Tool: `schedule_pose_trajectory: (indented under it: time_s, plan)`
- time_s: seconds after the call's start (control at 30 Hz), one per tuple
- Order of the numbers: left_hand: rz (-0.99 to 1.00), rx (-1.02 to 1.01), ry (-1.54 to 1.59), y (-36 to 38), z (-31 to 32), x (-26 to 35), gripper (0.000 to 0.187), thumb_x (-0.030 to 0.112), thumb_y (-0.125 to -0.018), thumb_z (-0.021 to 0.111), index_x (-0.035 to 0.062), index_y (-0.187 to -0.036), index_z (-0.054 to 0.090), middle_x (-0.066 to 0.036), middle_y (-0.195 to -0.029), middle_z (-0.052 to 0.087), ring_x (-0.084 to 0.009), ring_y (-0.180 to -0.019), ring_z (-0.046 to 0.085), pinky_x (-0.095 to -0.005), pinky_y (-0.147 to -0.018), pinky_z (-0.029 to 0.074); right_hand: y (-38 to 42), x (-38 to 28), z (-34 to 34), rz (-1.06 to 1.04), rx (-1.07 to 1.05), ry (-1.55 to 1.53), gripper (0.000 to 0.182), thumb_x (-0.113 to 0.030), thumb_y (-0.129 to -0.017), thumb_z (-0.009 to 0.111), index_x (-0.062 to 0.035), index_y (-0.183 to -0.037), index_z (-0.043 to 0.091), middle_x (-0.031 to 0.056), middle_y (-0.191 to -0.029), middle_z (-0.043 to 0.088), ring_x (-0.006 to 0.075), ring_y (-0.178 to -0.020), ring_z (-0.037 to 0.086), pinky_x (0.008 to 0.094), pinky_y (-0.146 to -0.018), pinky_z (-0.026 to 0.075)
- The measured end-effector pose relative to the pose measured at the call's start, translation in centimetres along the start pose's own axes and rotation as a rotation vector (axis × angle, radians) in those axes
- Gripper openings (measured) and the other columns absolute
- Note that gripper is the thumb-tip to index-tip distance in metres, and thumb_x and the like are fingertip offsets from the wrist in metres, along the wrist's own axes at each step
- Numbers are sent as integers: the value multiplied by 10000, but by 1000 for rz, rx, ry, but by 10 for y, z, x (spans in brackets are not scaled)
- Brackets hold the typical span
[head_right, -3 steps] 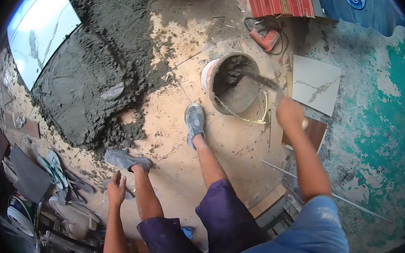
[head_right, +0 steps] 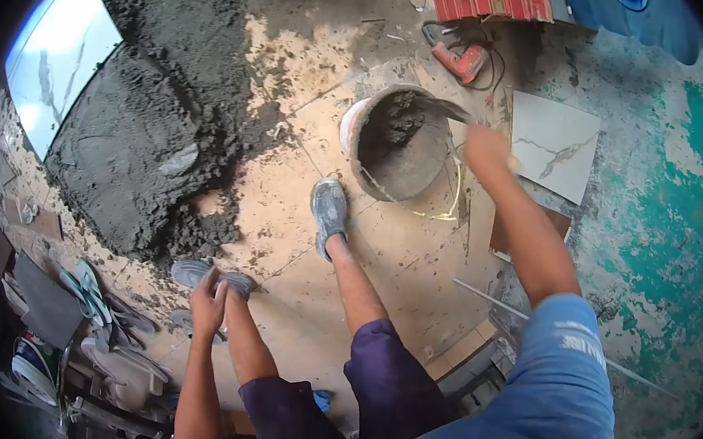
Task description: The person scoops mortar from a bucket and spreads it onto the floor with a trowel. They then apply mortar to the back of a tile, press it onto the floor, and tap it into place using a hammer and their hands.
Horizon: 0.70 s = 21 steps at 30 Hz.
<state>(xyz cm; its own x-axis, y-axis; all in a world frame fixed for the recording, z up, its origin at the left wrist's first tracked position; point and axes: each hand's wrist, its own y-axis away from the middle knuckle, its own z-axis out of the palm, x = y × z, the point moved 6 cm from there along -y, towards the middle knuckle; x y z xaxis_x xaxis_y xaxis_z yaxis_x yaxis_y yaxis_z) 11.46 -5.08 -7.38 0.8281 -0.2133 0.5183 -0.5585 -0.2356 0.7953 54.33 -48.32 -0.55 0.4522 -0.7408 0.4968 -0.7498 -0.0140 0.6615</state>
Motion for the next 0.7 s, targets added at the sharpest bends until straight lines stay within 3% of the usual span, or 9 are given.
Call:
schedule_pose_trajectory:
  time_s: [0.1,0.2,0.27,0.33,0.47,0.53,0.6,0.67,0.7]
  plan:
    - [240,-57,-7,-44,90,122,520,196,-822,714,11,-1280,552,-212,-1295,559,-346,-1232,509,-387,-1045,389,-22,-70,65,-62,-86,-40,190,-142,-871,536,-22,-948,662,152,-918,712,299,-796,711,408,-667,568]
    - [731,-184,-363,-60,185,240,627,131,-761,714,84,-1343,487,-186,-1452,388,-375,-1359,341,-479,-1120,279,3,-69,98,-120,47,-191,171,-138,-882,530,-22,-945,639,164,-887,706,307,-804,708,408,-699,569]
    - [1161,-184,-582,-49,247,277,503,92,-765,624,87,-1263,555,-182,-1348,491,-356,-1322,394,-475,-1122,274,29,-37,73,-127,-71,-208,182,-152,-873,554,-24,-988,612,165,-925,699,310,-843,702,414,-706,566]
    - [1225,-443,-774,-46,303,263,384,78,-786,582,83,-1168,612,-165,-1165,600,-342,-1210,494,-464,-1080,316,51,8,62,-73,-184,-340,213,-205,-884,568,-29,-1003,586,193,-960,678,342,-888,681,434,-755,546]
    - [959,-779,-987,-52,306,279,296,94,-775,608,70,-1068,642,-145,-1014,639,-332,-1078,561,-459,-1000,386,119,90,23,146,-84,-624,393,-349,-927,551,8,-1090,583,263,-998,647,425,-934,626,459,-837,495]
    - [908,-168,-560,-78,254,300,250,146,-791,660,47,-1019,633,-153,-977,631,-341,-988,575,-443,-941,428,155,123,44,291,-79,-776,436,-359,-934,545,14,-1158,578,264,-1039,644,437,-961,620,458,-850,491]
    - [713,101,-311,-114,214,322,375,221,-801,716,13,-1098,620,-181,-1040,632,-362,-1057,560,-428,-940,439,193,121,78,344,-97,-887,442,-357,-930,553,15,-1168,576,265,-1051,642,437,-974,619,458,-863,486]
    - [727,296,-290,-163,202,319,392,278,-870,676,1,-1141,623,-185,-1083,647,-340,-1063,585,-427,-935,440,197,93,101,358,-231,-1025,459,-350,-917,572,19,-1190,570,271,-1066,638,439,-997,616,456,-885,478]
    - [621,107,-91,-196,214,296,417,299,-897,653,4,-1188,607,-170,-1090,650,-299,-1077,583,-401,-960,428,193,62,103,321,-362,-1065,471,-346,-910,583,24,-1200,564,276,-1068,636,440,-1008,614,454,-893,476]
